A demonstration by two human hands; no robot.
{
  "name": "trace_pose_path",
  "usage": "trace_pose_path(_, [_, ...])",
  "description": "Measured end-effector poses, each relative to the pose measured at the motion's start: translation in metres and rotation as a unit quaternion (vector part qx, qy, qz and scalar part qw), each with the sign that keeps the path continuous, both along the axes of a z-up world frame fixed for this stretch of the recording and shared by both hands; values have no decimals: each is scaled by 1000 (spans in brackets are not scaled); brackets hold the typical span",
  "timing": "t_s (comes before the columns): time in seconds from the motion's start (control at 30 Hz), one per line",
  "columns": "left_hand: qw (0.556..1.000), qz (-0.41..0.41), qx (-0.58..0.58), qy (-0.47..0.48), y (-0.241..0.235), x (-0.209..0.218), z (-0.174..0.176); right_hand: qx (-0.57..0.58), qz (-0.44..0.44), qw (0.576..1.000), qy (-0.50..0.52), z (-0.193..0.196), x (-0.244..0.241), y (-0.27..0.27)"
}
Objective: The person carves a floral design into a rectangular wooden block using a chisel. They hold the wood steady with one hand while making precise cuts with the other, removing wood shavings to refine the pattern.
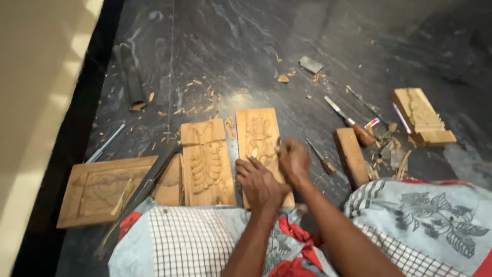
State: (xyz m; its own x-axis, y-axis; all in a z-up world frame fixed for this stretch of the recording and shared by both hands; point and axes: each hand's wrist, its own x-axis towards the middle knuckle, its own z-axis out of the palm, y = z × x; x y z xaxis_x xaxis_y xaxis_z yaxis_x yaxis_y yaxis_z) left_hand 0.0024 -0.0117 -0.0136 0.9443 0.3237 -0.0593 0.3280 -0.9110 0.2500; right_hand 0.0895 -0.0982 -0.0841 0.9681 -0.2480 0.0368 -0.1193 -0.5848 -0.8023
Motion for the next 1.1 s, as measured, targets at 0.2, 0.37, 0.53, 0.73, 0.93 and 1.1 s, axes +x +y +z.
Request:
trace_pose_path(0.2, [1000, 7, -13, 24, 2, -1, 12, 184, 20, 982, -42, -12, 56, -28])
trace_pose_path(0.37, [1000, 3, -22, 22, 3, -3, 10, 246, -50, 968, 21, -32, 40, -67])
trace_pose_path(0.53, [999, 2, -30, 18, 2, -1, 9, 306, 7, 952, -12, -22, 17, -62])
trace_pose_path(0.73, [999, 1, -35, 21, 2, 1, 4, 28, 18, 998, -46, -1, 7, -24])
trace_pose_path(0.93, [999, 1, -41, -7, 2, 3, -4, -70, -5, 997, -31, 16, -5, -12])
trace_pose_path(1.1, [999, 4, -31, -17, 2, 3, 0, -136, -12, 990, -26, 20, -1, -3])
